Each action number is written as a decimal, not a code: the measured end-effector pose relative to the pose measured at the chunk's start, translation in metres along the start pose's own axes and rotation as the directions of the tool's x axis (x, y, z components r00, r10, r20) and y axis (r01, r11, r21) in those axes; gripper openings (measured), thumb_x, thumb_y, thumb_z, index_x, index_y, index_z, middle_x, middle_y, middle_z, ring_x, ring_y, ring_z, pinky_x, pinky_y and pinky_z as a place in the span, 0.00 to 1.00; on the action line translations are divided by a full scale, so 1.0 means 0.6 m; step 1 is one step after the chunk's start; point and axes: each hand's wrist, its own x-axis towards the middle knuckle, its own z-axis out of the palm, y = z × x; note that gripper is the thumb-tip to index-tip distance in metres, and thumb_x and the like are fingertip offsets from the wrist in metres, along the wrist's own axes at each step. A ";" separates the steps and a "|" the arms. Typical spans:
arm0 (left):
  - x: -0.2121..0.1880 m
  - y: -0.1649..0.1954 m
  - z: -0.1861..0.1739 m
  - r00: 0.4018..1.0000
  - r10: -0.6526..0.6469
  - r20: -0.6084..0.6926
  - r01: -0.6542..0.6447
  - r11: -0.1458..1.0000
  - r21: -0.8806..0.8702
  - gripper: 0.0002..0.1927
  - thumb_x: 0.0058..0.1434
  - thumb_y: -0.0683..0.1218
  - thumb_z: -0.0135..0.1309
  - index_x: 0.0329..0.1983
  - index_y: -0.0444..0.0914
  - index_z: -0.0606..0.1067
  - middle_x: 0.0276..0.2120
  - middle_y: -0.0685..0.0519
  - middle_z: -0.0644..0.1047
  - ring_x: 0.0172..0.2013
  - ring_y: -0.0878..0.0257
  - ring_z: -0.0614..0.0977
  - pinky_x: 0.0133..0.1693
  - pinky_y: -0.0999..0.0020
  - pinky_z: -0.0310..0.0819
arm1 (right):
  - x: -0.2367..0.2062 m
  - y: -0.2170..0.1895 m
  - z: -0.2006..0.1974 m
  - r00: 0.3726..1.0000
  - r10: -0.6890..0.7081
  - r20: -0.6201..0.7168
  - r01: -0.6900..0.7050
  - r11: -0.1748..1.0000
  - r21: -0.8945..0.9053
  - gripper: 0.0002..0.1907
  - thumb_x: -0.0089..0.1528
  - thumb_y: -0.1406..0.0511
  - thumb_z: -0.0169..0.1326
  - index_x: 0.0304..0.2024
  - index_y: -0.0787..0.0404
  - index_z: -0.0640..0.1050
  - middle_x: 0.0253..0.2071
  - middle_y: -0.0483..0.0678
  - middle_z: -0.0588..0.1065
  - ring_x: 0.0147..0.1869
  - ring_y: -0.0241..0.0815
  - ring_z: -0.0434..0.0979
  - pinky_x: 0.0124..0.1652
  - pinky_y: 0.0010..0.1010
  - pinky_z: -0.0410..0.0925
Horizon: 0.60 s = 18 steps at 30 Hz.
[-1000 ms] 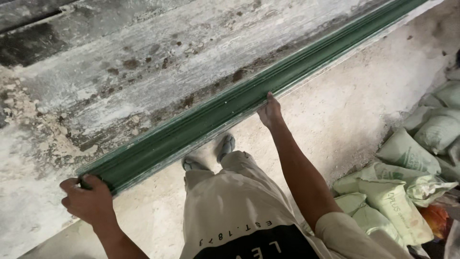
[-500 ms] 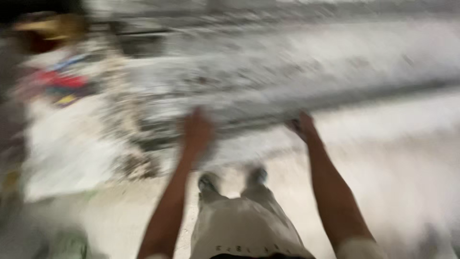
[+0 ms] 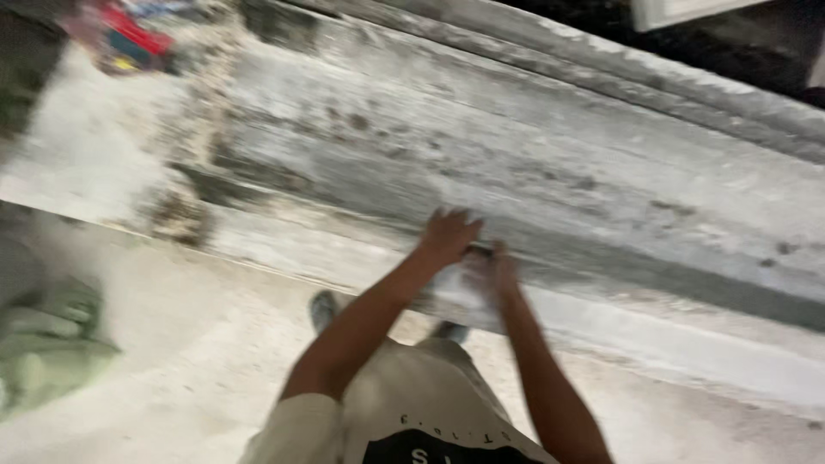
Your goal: The person carries long decorative plaster cornice moldings one at a time and leans them against a rack, then brushes and wipes accumulated plaster dust off a large flat mold surface using a brush and an orange sponge, working along its length.
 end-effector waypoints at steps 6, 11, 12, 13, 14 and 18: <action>-0.042 0.020 0.095 0.990 -0.034 -0.137 0.042 0.998 0.055 0.17 0.57 0.40 0.55 0.49 0.48 0.81 0.30 0.46 0.81 0.30 0.50 0.83 0.29 0.50 0.76 | -0.134 -0.031 -0.359 0.961 0.064 0.268 -0.056 0.998 -0.038 0.45 0.66 0.36 0.31 0.71 0.61 0.63 0.72 0.58 0.66 0.72 0.62 0.68 0.64 0.59 0.65; -0.125 0.048 0.124 0.916 0.098 -0.389 -0.040 0.987 0.153 0.19 0.57 0.39 0.56 0.51 0.48 0.77 0.47 0.54 0.82 0.45 0.54 0.85 0.40 0.56 0.81 | -0.275 -0.094 -0.743 0.806 -0.212 -0.553 0.428 0.854 0.296 0.45 0.66 0.36 0.36 0.77 0.49 0.48 0.78 0.56 0.51 0.76 0.64 0.57 0.66 0.69 0.55; -0.131 0.055 0.118 0.910 0.122 -0.397 -0.040 0.977 0.209 0.17 0.60 0.39 0.56 0.51 0.46 0.77 0.49 0.54 0.82 0.47 0.55 0.85 0.41 0.58 0.82 | -0.269 -0.106 -0.787 0.695 -0.239 -0.678 0.584 0.737 0.339 0.45 0.69 0.39 0.44 0.77 0.46 0.41 0.77 0.57 0.47 0.75 0.66 0.55 0.67 0.68 0.58; -0.136 0.063 0.109 0.886 0.151 -0.439 -0.057 0.974 0.219 0.18 0.57 0.39 0.56 0.51 0.46 0.77 0.48 0.54 0.82 0.46 0.55 0.85 0.41 0.58 0.82 | -0.250 -0.117 -0.817 0.624 -0.298 -0.722 0.616 0.756 0.221 0.43 0.67 0.46 0.49 0.76 0.50 0.44 0.74 0.58 0.53 0.71 0.64 0.61 0.63 0.65 0.63; -0.136 0.069 0.097 0.860 0.176 -0.479 -0.071 0.971 0.228 0.19 0.55 0.40 0.55 0.50 0.46 0.78 0.47 0.54 0.83 0.45 0.55 0.85 0.41 0.58 0.82 | -0.232 -0.130 -0.838 0.568 -0.331 -0.753 0.625 0.769 0.134 0.42 0.68 0.49 0.51 0.74 0.53 0.46 0.71 0.58 0.55 0.68 0.61 0.62 0.59 0.62 0.65; -0.104 0.071 0.025 0.777 0.217 -0.590 -0.061 0.960 0.273 0.08 0.61 0.41 0.56 0.43 0.43 0.77 0.41 0.54 0.83 0.39 0.59 0.86 0.38 0.62 0.82 | -0.180 -0.195 -0.866 0.400 -0.385 -0.832 0.608 0.790 -0.073 0.36 0.68 0.60 0.58 0.67 0.65 0.51 0.60 0.57 0.62 0.55 0.50 0.67 0.45 0.49 0.73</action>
